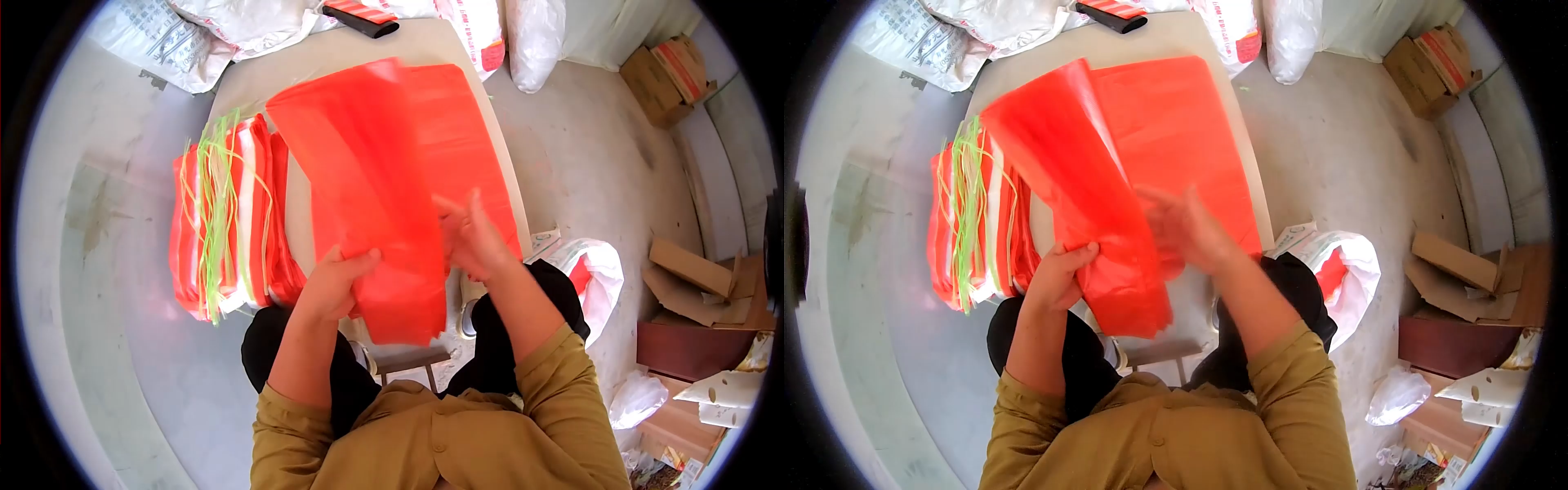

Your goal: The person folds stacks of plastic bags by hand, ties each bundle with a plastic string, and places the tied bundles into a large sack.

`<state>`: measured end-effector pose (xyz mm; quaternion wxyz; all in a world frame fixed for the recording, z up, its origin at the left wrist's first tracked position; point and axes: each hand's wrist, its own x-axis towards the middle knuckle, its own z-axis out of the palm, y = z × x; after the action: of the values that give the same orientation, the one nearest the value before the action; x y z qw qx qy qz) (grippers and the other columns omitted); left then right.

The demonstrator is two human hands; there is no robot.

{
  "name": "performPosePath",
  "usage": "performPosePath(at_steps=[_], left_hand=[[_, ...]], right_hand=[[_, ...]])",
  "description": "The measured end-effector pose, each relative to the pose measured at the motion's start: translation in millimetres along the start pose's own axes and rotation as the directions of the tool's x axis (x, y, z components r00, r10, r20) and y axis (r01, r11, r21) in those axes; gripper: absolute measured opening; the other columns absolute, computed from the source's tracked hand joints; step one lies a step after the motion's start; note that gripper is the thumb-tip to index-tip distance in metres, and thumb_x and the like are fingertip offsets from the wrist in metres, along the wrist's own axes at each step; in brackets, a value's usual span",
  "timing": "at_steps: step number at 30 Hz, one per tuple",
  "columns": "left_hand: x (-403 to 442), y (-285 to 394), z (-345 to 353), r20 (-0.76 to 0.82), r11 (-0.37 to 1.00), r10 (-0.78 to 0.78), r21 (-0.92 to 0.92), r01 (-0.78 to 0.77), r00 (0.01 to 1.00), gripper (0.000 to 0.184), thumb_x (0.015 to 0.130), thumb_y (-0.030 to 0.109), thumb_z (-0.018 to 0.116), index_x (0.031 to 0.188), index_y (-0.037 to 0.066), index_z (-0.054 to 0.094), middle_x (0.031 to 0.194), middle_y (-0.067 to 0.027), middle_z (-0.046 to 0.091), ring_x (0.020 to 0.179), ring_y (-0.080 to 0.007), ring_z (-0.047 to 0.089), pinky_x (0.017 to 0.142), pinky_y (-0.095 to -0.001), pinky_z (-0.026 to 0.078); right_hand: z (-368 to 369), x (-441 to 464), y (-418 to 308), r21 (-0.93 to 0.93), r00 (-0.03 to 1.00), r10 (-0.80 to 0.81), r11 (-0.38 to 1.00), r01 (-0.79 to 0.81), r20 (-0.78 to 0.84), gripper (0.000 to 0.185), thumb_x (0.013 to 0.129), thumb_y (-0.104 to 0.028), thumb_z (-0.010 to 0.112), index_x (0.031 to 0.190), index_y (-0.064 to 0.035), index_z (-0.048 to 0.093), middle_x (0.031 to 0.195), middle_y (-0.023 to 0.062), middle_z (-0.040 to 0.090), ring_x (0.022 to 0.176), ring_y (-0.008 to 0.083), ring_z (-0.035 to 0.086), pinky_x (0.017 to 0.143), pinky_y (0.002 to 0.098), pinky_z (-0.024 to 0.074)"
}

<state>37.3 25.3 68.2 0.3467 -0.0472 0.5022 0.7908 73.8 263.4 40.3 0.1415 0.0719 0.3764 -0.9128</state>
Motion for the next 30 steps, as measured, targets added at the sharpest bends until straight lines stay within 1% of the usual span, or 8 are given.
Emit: performPosePath(at_steps=[4, 7, 10, 14, 18, 22, 25, 30], left_hand=[[27.5, -32.5, -18.9, -0.083, 0.995, -0.037, -0.096, 0.029, 0.996, 0.059, 0.096, 0.007, 0.067, 0.148, 0.003, 0.041, 0.133, -0.0143, 0.06, 0.114, -0.0266, 0.064, 0.092, -0.0447, 0.058], [23.5, -43.9, -15.2, -0.244, 0.992, -0.029, 0.112, 0.058, 0.969, 0.074, 0.094, 0.005, 0.069, 0.156, 0.003, 0.028, 0.144, -0.016, 0.051, 0.13, -0.0298, 0.054, 0.107, -0.0461, 0.051], [12.7, -36.1, -12.8, -0.209, 0.984, -0.03, 0.167, 0.066, 0.977, 0.078, 0.093, 0.004, 0.07, 0.156, 0.004, 0.023, 0.146, -0.0184, 0.047, 0.131, -0.03, 0.053, 0.106, -0.0423, 0.051], [9.9, -32.1, -37.8, -0.23, 0.89, 0.037, 0.451, 0.073, 0.972, 0.068, 0.094, 0.011, 0.071, 0.152, 0.005, 0.035, 0.14, -0.0181, 0.052, 0.112, -0.0277, 0.064, 0.086, -0.0417, 0.058], [-2.0, -7.8, -73.9, -0.195, 0.367, 0.448, 0.93, 0.019, 0.873, 0.046, 0.092, 0.014, 0.073, 0.134, 0.002, 0.058, 0.121, -0.0162, 0.061, 0.103, -0.0303, 0.066, 0.082, -0.0386, 0.056], [-12.3, 3.0, -109.4, 0.167, -0.306, 0.861, 0.924, 0.229, 0.48, 0.042, 0.09, 0.016, 0.075, 0.126, 0.001, 0.062, 0.105, -0.0148, 0.064, 0.096, -0.0372, 0.065, 0.084, -0.0432, 0.055], [-13.5, -1.9, -140.5, -0.193, -0.028, 0.77, 0.942, 0.334, 0.609, 0.035, 0.092, 0.015, 0.072, 0.123, 0.001, 0.061, 0.118, -0.02, 0.064, 0.105, -0.0387, 0.064, 0.089, -0.0473, 0.052], [-14.1, 2.7, -129.8, -0.324, 0.107, 0.632, 0.936, 0.335, 0.704, 0.019, 0.095, 0.02, 0.07, 0.107, 0.006, 0.067, 0.089, -0.0155, 0.072, 0.089, -0.0346, 0.071, 0.077, -0.0456, 0.055]], right_hand=[[13.9, 9.8, 33.5, 0.183, 0.957, 0.255, 0.956, -0.229, -0.135, 0.071, 0.105, -0.052, 0.056, 0.152, -0.0009, 0.041, 0.148, 0.0164, 0.055, 0.13, 0.0295, 0.058, 0.11, 0.0445, 0.0477], [-2.9, 18.7, 54.1, -0.253, 0.968, 0.194, 0.94, -0.231, -0.162, 0.055, 0.102, -0.023, 0.065, 0.149, -0.0029, 0.045, 0.14, 0.0106, 0.059, 0.125, 0.0222, 0.06, 0.106, 0.0391, 0.051], [-7.2, 21.0, 61.1, -0.285, 0.973, 0.158, 0.937, -0.202, -0.168, 0.059, 0.097, -0.009, 0.067, 0.15, -0.0023, 0.043, 0.138, 0.011, 0.06, 0.123, 0.0213, 0.061, 0.105, 0.0383, 0.0516], [2.5, 20.3, 64.0, -0.216, 0.956, 0.204, 0.944, -0.249, -0.21, 0.06, 0.095, -0.008, 0.068, 0.149, -0.0011, 0.041, 0.137, 0.0122, 0.059, 0.121, 0.0232, 0.061, 0.103, 0.0388, 0.0526], [2.6, 20.4, 62.4, -0.173, 0.963, 0.183, 0.961, -0.217, -0.196, 0.057, 0.094, -0.005, 0.068, 0.145, 0.0003, 0.044, 0.133, 0.0153, 0.06, 0.118, 0.0263, 0.062, 0.099, 0.0406, 0.0551], [5.2, 21.1, 63.1, -0.127, 0.958, 0.182, 0.969, -0.214, -0.222, 0.055, 0.094, -0.004, 0.068, 0.144, -0.0004, 0.045, 0.132, 0.0145, 0.06, 0.116, 0.0265, 0.064, 0.097, 0.0413, 0.0562], [19.6, 17.9, 52.9, -0.121, 0.935, 0.211, 0.96, -0.254, -0.285, 0.053, 0.094, -0.004, 0.067, 0.143, -0.0009, 0.047, 0.131, 0.013, 0.061, 0.115, 0.0254, 0.065, 0.097, 0.0412, 0.0567], [19.5, 18.7, 53.6, -0.048, 0.95, 0.214, 0.972, -0.231, -0.229, 0.043, 0.096, -0.007, 0.067, 0.136, 0.0002, 0.052, 0.124, 0.0115, 0.065, 0.108, 0.0211, 0.068, 0.094, 0.0379, 0.0582]])
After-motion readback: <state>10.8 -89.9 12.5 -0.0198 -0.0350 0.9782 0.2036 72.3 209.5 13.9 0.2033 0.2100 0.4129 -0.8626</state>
